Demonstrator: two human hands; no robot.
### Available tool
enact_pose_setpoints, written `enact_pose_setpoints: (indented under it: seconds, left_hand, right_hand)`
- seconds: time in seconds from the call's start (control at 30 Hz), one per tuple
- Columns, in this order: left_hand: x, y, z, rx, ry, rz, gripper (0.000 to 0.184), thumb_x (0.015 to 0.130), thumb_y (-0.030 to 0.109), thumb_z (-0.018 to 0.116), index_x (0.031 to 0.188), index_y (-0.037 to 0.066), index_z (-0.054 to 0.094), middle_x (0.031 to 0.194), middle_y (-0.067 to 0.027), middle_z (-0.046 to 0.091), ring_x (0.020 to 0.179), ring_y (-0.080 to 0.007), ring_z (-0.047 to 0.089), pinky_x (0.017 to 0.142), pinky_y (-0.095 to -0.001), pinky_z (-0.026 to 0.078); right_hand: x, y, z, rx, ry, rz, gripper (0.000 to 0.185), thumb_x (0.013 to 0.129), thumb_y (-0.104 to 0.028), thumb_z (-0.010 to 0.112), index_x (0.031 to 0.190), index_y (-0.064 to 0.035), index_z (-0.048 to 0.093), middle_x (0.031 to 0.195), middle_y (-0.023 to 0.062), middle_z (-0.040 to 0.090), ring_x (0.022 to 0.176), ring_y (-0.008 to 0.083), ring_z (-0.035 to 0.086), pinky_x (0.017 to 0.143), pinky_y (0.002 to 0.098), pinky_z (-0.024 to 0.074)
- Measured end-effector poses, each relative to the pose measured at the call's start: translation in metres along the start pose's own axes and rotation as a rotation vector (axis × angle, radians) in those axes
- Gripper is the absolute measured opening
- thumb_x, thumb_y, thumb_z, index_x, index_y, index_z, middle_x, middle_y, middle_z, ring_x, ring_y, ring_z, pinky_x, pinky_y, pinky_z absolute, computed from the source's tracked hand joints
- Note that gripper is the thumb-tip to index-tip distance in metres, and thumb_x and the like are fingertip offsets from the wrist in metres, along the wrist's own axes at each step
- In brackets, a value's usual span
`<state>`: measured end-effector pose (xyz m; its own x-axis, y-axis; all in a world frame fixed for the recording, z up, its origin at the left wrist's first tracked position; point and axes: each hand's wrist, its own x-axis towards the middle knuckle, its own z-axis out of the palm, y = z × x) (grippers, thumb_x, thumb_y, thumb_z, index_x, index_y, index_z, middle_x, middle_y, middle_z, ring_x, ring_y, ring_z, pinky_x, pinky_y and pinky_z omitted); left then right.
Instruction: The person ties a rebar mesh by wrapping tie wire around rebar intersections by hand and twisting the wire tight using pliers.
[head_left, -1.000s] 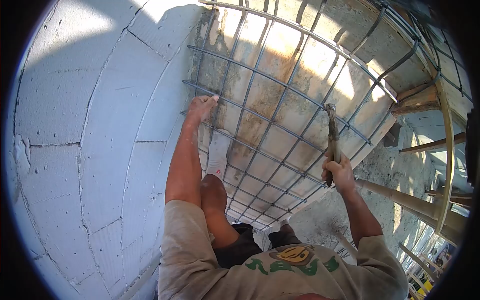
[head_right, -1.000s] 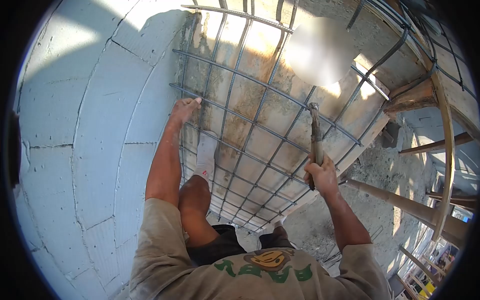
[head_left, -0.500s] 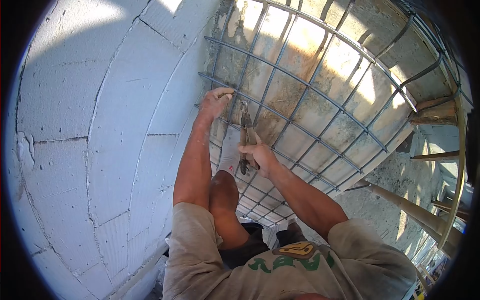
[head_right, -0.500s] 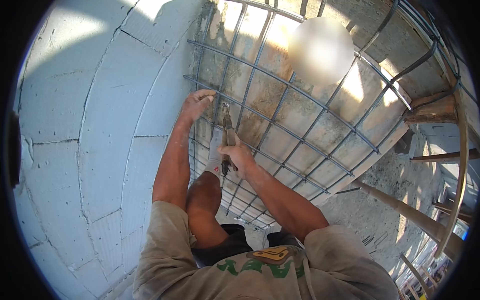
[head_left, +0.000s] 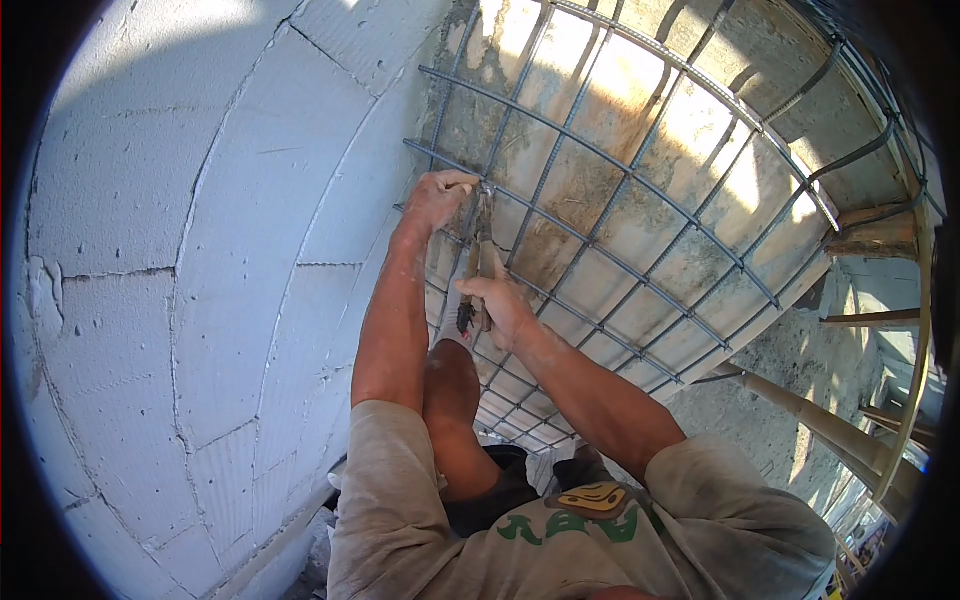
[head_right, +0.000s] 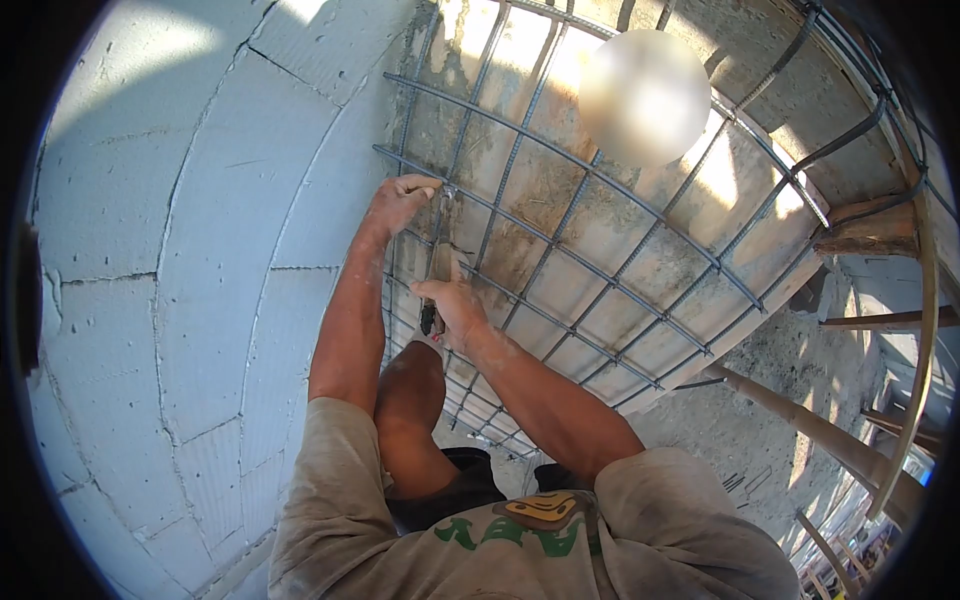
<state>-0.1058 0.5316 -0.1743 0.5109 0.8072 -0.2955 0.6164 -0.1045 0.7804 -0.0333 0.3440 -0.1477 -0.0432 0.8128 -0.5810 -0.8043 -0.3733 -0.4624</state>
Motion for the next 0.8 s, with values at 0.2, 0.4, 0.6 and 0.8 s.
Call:
enact_pose_setpoints:
  seconds: [0.2,0.4,0.6,0.8]
  left_hand:
    - [-0.003,0.003,0.001,0.042,0.022,0.007,0.026,0.08,0.014,0.059,0.103,0.004,0.066,0.091,-0.0035,0.068,0.083,-0.0115,0.059,0.078,-0.0272,0.045]
    - [-0.001,-0.001,0.006,0.006,0.045,-0.02,0.023,0.082,0.015,0.059,0.101,0.004,0.066,0.089,-0.0024,0.067,0.081,-0.0108,0.058,0.076,-0.0266,0.045]
    - [0.003,-0.018,0.013,-0.038,0.072,-0.03,0.023,0.086,0.02,0.058,0.101,0.003,0.062,0.088,-0.0022,0.064,0.076,-0.01,0.056,0.071,-0.0265,0.045]
    - [-0.021,0.01,-0.001,-0.209,-0.194,-0.35,0.04,0.09,0.039,0.055,0.105,0.002,0.06,0.091,-0.0044,0.064,0.077,-0.0144,0.059,0.068,-0.0279,0.048]
  right_hand:
    - [0.011,0.002,0.006,-0.277,0.123,-0.065,0.074,0.071,-0.007,0.061,0.138,-0.004,0.03,0.119,0.0121,0.053,0.103,0.0195,0.051,0.085,0.0313,0.0422]
    - [0.017,0.013,0.009,-0.231,0.16,-0.051,0.054,0.077,-0.005,0.057,0.128,-0.0068,0.04,0.101,0.0072,0.055,0.087,0.0172,0.053,0.072,0.0313,0.0469]
    - [0.021,0.02,0.016,-0.121,0.193,0.134,0.025,0.08,-0.01,0.057,0.105,-0.0057,0.055,0.081,0.007,0.057,0.07,0.019,0.057,0.055,0.0335,0.0494]
    - [0.015,0.02,0.019,0.138,0.088,0.084,0.025,0.088,-0.024,0.057,0.1,-0.0017,0.056,0.077,0.0062,0.056,0.07,0.0198,0.058,0.057,0.0346,0.0491]
